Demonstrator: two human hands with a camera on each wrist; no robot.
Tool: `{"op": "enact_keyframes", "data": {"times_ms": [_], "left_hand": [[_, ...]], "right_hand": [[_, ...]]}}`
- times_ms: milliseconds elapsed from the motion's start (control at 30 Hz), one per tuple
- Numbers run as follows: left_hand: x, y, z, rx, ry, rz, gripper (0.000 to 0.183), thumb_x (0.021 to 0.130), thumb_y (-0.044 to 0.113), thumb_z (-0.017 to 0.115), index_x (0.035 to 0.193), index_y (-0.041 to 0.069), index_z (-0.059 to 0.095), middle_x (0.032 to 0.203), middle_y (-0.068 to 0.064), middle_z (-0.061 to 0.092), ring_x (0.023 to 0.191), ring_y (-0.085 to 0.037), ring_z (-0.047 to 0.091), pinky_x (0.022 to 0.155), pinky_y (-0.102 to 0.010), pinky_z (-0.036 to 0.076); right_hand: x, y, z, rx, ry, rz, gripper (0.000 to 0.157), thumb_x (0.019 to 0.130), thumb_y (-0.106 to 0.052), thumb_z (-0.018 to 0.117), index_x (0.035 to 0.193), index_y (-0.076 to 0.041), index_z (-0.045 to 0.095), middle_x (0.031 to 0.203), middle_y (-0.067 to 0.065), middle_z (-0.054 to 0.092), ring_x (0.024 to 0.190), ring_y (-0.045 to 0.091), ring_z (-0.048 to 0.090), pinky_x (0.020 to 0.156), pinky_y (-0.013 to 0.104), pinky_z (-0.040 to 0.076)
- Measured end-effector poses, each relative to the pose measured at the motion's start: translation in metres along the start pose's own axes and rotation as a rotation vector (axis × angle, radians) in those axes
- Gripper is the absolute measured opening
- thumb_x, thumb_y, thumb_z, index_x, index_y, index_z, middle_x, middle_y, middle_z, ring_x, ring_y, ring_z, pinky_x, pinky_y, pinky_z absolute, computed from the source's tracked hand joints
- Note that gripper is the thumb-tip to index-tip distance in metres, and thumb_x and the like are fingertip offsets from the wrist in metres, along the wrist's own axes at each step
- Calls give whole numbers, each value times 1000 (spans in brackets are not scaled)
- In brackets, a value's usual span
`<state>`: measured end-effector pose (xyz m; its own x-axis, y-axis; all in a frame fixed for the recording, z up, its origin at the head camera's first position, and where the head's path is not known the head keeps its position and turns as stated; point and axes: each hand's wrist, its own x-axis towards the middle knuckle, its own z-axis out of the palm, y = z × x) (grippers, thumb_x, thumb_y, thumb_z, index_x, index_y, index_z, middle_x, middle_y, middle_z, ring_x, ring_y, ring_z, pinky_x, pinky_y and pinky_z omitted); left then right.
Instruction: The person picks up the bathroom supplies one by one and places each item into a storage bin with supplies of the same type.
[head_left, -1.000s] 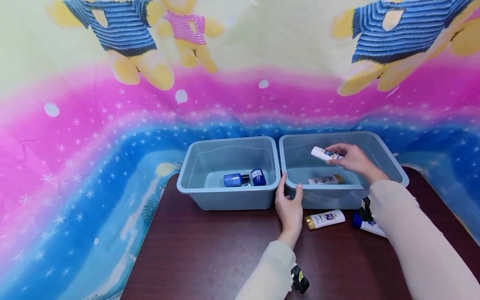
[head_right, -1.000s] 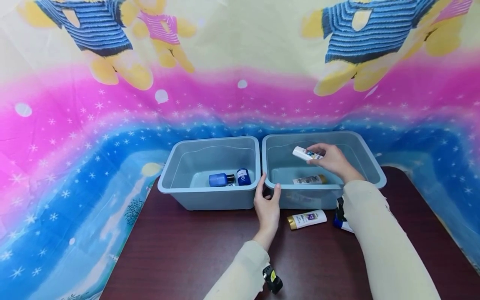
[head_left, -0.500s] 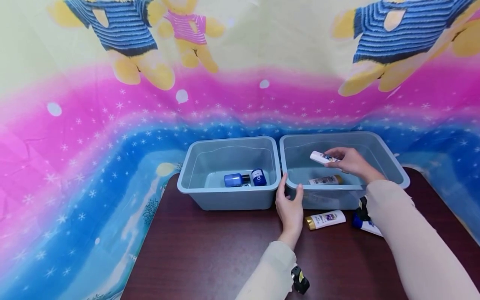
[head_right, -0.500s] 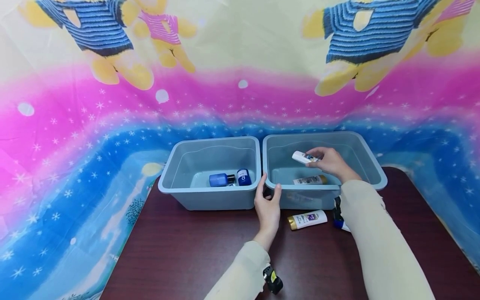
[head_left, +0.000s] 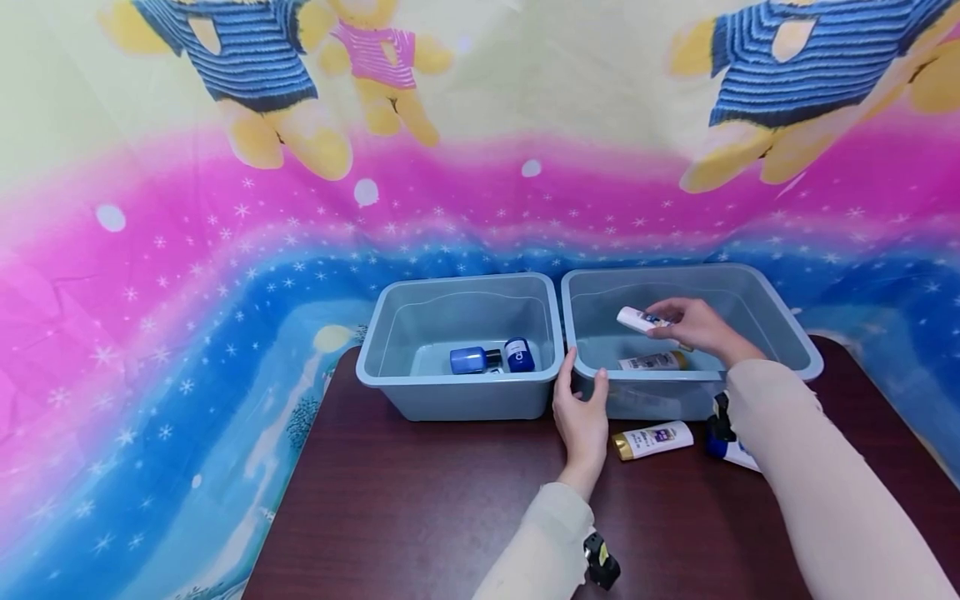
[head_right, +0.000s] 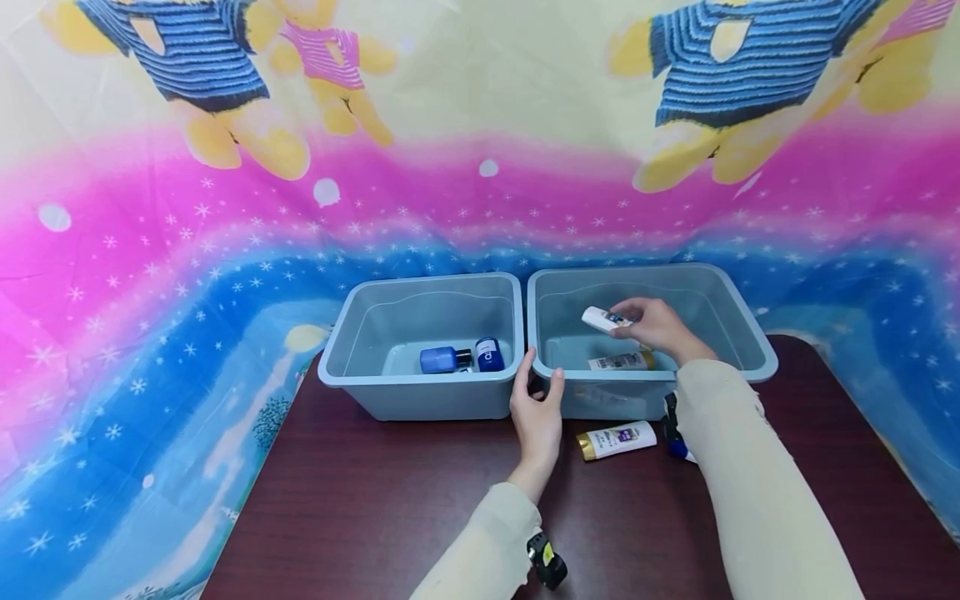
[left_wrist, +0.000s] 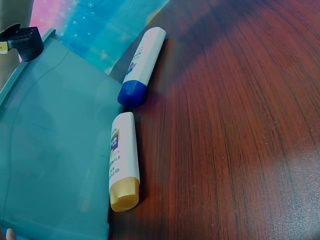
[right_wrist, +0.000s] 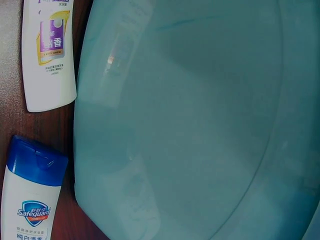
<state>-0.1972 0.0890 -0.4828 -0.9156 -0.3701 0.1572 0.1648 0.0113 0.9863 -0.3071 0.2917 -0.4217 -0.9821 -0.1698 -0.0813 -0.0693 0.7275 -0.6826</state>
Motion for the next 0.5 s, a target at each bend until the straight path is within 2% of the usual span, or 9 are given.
{"op": "enact_keyframes", "data": {"times_ms": [200, 367, 500], "left_hand": [[0, -1, 0, -10, -2, 4, 50, 91, 31, 72, 139, 28, 58, 140, 9, 55, 126, -12, 50, 96, -48, 46], [1, -1, 0, -14, -2, 8, 50, 91, 31, 72, 139, 26, 59, 139, 8, 56, 125, -12, 51, 96, -50, 45], [1, -1, 0, -8, -1, 6, 49, 91, 31, 72, 139, 29, 59, 139, 9, 56, 125, -11, 51, 96, -47, 46]], "right_hand": [[-3, 2, 0, 17, -14, 17, 52, 94, -26, 69, 135, 3, 54, 136, 32, 47, 114, 42, 49, 83, 49, 49], [-3, 6, 0, 22, -16, 33, 52, 94, -25, 68, 136, 2, 54, 136, 31, 47, 116, 43, 48, 84, 49, 49], [-5, 7, -2, 51, -21, 22, 48, 97, -20, 63, 137, 4, 51, 130, 30, 52, 114, 42, 52, 84, 47, 50]]}}
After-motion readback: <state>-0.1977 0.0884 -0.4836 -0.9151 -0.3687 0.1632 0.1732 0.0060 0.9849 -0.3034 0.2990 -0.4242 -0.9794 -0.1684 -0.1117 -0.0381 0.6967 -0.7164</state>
